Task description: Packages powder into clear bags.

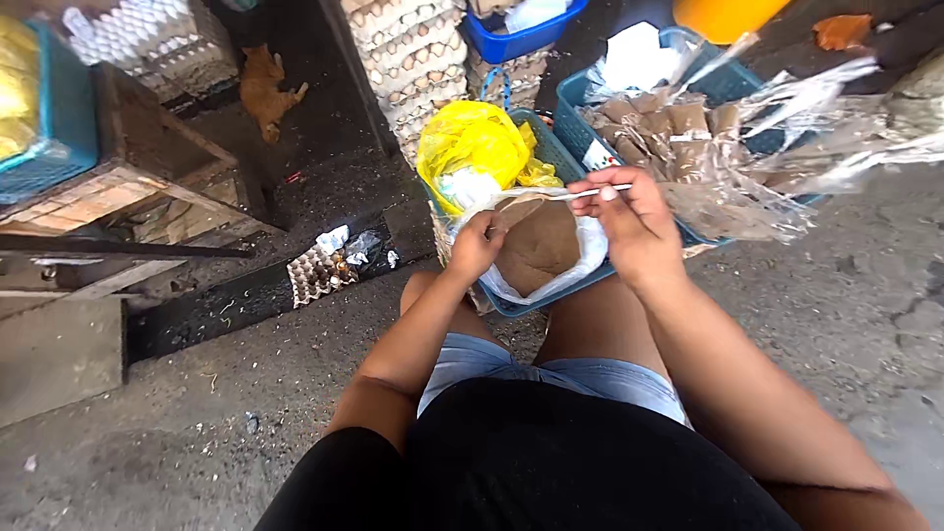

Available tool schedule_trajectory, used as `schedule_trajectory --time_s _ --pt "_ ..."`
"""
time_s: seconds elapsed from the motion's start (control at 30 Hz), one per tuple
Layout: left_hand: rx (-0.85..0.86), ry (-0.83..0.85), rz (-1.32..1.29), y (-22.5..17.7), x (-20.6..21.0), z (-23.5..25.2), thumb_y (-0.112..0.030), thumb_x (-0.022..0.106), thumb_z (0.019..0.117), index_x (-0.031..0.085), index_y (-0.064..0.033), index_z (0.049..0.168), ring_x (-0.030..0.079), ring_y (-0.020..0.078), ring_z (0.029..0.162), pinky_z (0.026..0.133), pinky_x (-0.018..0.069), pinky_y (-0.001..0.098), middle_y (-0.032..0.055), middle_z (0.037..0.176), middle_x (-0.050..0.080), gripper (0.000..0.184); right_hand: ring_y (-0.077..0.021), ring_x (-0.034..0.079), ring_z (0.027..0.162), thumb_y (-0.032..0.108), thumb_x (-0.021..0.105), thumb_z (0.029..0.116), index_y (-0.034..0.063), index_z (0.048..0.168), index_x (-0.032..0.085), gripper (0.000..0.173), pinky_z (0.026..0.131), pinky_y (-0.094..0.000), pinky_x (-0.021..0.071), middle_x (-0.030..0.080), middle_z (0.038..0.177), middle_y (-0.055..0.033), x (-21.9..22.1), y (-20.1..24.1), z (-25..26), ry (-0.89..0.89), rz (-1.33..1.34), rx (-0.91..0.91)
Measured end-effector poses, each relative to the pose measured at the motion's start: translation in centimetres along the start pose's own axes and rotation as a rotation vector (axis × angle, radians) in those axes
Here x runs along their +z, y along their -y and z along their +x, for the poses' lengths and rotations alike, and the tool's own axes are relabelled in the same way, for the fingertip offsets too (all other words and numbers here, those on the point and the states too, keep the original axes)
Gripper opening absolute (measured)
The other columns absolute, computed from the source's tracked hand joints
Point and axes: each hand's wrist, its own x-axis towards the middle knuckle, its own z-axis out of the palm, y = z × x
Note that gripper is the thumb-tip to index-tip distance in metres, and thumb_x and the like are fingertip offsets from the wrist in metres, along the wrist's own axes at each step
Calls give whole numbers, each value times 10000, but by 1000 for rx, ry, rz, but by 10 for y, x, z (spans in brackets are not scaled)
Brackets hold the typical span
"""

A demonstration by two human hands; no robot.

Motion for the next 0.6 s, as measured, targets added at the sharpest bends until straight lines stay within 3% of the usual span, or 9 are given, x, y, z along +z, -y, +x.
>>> schedule_trajectory --time_s 0.1,0.2,0.23,0.3,0.37,0.5,0.6 --pt "-85 21 -103 -6 -5 6 -111 676 978 664 34 1187 695 311 1009 925 562 501 211 1121 695 255 -110 692 1012 150 354 1088 110 1252 505 227 941 -340 579 673 1186 34 -18 2 2 -133 97 -81" --pt "-157 11 -216 -1 -7 14 -131 654 981 661 36 1166 688 264 903 861 556 461 191 1015 704 248 -51 696 913 130 323 1102 123 1218 452 174 870 -283 593 679 1123 78 -26 -12 3 -287 72 -123" --pt "-160 -9 -247 2 -7 15 -133 658 977 662 32 1153 669 236 855 823 548 434 172 982 697 241 -33 683 890 120 316 1104 70 1232 440 186 850 -265 587 664 1117 50 -26 -20 1 -305 -1 -96" --pt "-141 -29 -269 5 -7 16 -129 683 966 659 28 1144 665 204 839 810 552 402 158 981 697 239 -89 674 906 91 326 1097 -94 1329 428 314 847 -294 576 641 1165 -119 -19 -41 -7 -268 -180 58" --pt "-103 -22 -239 6 -7 15 -106 701 951 657 31 1151 682 211 896 852 557 403 168 1030 705 247 -184 694 962 68 327 1091 -104 1386 425 355 881 -361 579 632 1226 -211 -8 -63 -15 -180 -275 255" --pt "-139 50 -134 2 -6 13 -116 659 977 648 19 1190 683 246 996 921 540 442 181 1095 698 252 -217 709 937 96 312 1114 -70 1396 439 351 866 -388 584 656 1202 -207 23 -91 -29 -112 -155 575" --pt "-139 74 -52 0 -6 12 -170 642 1002 650 23 1204 677 288 1054 968 521 481 201 1131 692 280 -159 700 875 113 311 1120 -60 1390 437 344 827 -339 588 658 1155 -175 23 -92 -28 -199 12 657"
